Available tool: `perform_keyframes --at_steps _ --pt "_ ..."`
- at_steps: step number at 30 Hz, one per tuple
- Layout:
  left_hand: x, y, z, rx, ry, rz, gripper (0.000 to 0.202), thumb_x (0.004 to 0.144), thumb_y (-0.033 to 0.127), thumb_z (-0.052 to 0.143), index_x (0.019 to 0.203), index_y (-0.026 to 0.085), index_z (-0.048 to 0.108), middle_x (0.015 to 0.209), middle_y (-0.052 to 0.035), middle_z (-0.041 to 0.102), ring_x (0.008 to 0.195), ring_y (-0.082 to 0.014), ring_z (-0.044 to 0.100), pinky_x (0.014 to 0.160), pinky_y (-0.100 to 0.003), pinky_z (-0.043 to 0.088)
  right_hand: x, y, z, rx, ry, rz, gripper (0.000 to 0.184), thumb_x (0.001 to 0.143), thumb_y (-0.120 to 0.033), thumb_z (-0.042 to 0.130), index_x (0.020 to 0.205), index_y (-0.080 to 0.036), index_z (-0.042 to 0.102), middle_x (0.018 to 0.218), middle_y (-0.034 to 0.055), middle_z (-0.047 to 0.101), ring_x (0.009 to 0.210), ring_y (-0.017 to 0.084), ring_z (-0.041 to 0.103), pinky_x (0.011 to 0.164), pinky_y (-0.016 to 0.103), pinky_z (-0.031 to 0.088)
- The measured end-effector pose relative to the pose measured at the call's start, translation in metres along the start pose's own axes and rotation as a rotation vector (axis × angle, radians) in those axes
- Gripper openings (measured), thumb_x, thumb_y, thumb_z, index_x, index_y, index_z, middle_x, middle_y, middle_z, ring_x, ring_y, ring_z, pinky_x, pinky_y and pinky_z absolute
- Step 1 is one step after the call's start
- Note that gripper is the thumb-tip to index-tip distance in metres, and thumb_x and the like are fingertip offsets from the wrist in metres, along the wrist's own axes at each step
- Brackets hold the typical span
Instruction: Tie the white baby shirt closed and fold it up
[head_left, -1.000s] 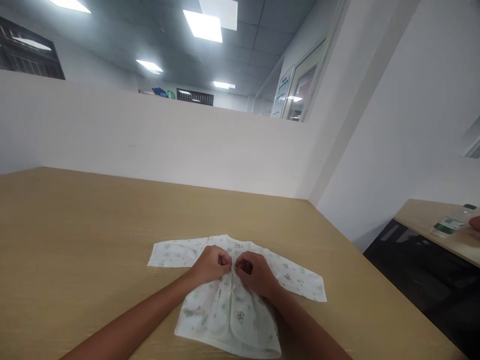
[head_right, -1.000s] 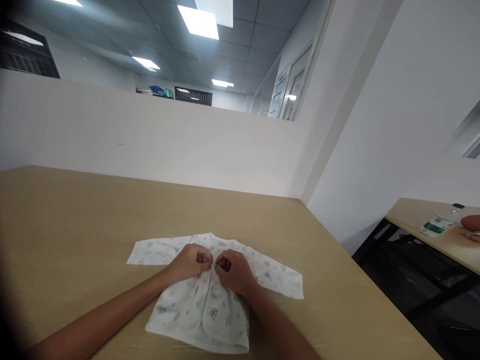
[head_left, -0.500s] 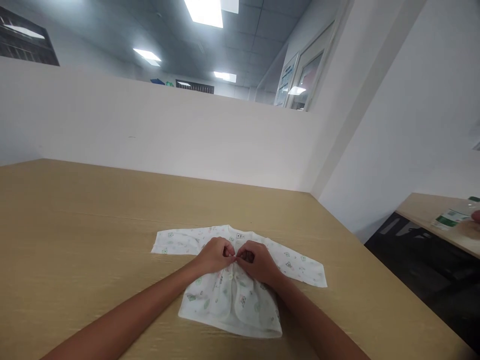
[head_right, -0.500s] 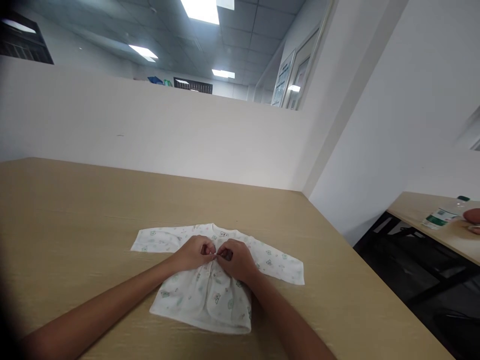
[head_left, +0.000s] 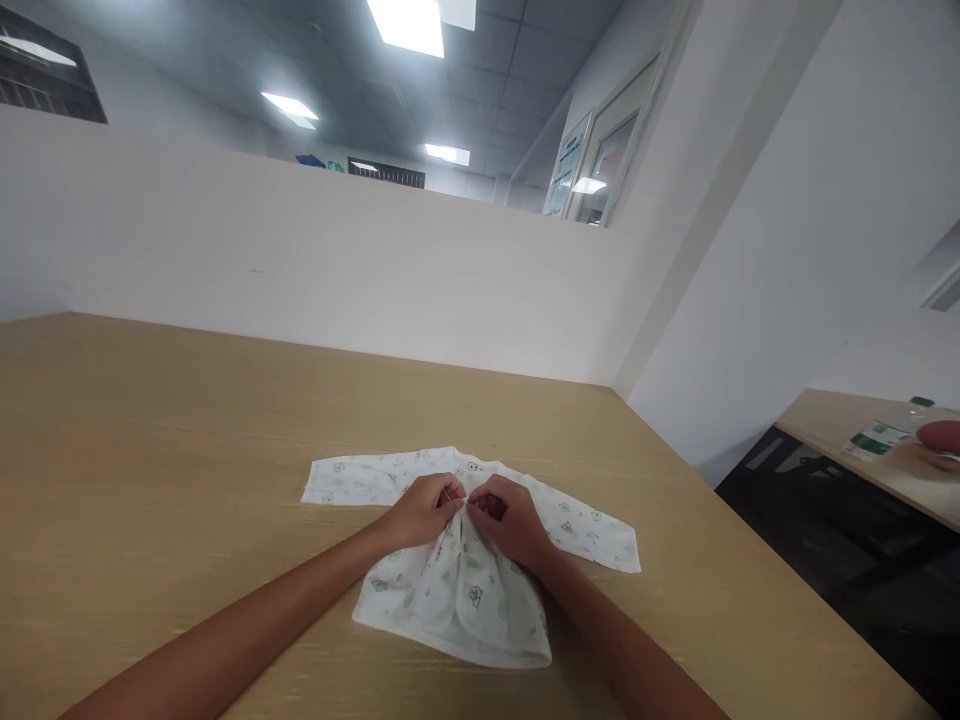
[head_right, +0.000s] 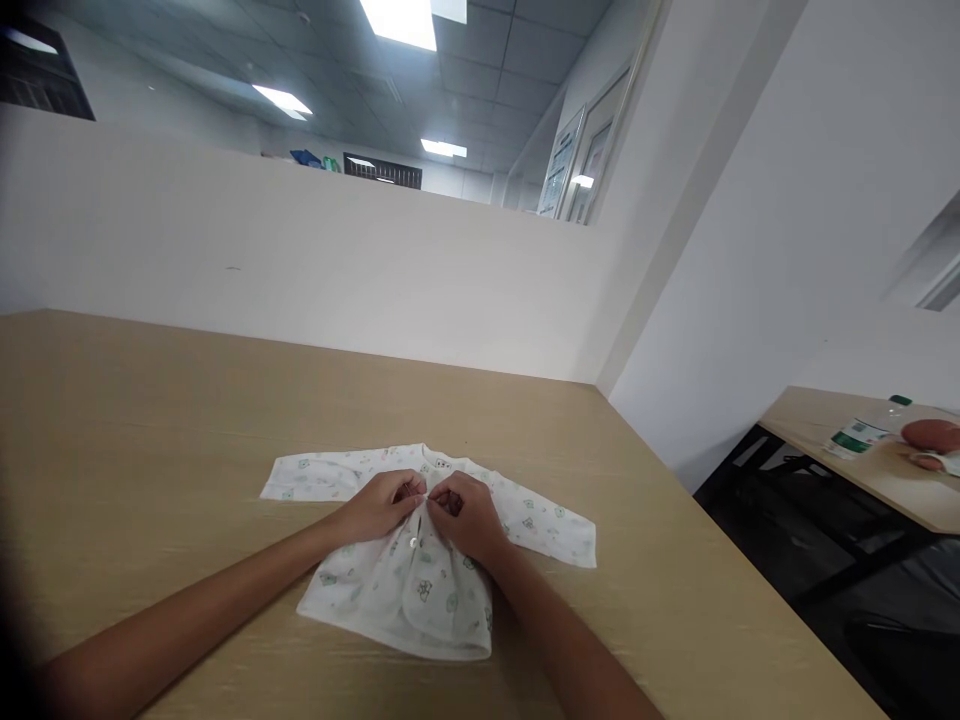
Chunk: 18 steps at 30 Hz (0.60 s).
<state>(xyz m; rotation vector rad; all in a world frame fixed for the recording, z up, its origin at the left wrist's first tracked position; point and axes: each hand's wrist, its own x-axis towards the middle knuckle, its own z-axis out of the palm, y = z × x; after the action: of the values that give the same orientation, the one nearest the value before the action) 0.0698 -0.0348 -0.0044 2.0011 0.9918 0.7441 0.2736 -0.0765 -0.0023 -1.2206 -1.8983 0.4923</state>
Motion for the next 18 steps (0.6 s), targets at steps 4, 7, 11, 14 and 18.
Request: perform_keyframes --at_steps 4,7,11,14,18 --pt "-0.0034 0.0036 0.0026 -0.157 0.038 0.011 0.020 0.090 0.032 0.054 0.091 0.015 0.066 0.077 -0.0019 0.064 0.072 -0.0151 0.058 0.067 -0.025 0.040 0.0005 0.0007 0.0003 0.015 0.032 0.001 0.008 0.086 -0.025 0.066 0.084 -0.018 0.070 0.079 0.0025 0.064 0.067 0.013 0.053 0.061 0.023 0.041" --pt "-0.0060 0.0039 0.0035 -0.202 0.048 0.010 0.022 0.091 0.034 0.057 0.092 0.014 0.067 0.077 -0.0030 0.064 0.072 -0.0155 0.058 0.067 -0.025 0.042 0.0012 0.0002 -0.0001 0.020 0.029 0.003 0.008 0.087 -0.024 0.067 0.083 -0.019 0.071 0.078 0.0016 0.065 0.068 0.013 0.054 0.063 0.023 0.042" --pt "-0.0054 0.0000 0.0050 -0.269 0.044 -0.008 0.024 0.091 0.035 0.059 0.095 0.014 0.068 0.079 -0.0044 0.066 0.072 -0.0159 0.060 0.067 -0.025 0.044 0.0014 0.0006 -0.0004 0.030 0.020 0.014 0.009 0.088 -0.025 0.068 0.083 -0.019 0.072 0.077 0.0011 0.065 0.067 0.012 0.053 0.063 0.024 0.041" --pt "-0.0037 -0.0024 0.0065 -0.308 0.053 0.004 0.026 0.090 0.038 0.062 0.094 0.013 0.069 0.082 -0.0052 0.067 0.073 -0.0158 0.061 0.068 -0.025 0.045 0.0012 0.0015 -0.0001 0.040 0.010 0.032 0.011 0.088 -0.028 0.068 0.084 -0.018 0.070 0.077 0.0016 0.065 0.066 0.013 0.053 0.062 0.023 0.041" --pt "-0.0033 -0.0007 0.0072 -0.368 0.047 -0.015 0.031 0.090 0.043 0.065 0.095 0.013 0.071 0.084 -0.0063 0.069 0.075 -0.0158 0.062 0.066 -0.024 0.044 0.0018 0.0031 0.0005 0.037 -0.002 0.046 0.014 0.092 -0.030 0.063 0.087 -0.018 0.067 0.079 0.0021 0.063 0.068 0.013 0.053 0.062 0.023 0.040"
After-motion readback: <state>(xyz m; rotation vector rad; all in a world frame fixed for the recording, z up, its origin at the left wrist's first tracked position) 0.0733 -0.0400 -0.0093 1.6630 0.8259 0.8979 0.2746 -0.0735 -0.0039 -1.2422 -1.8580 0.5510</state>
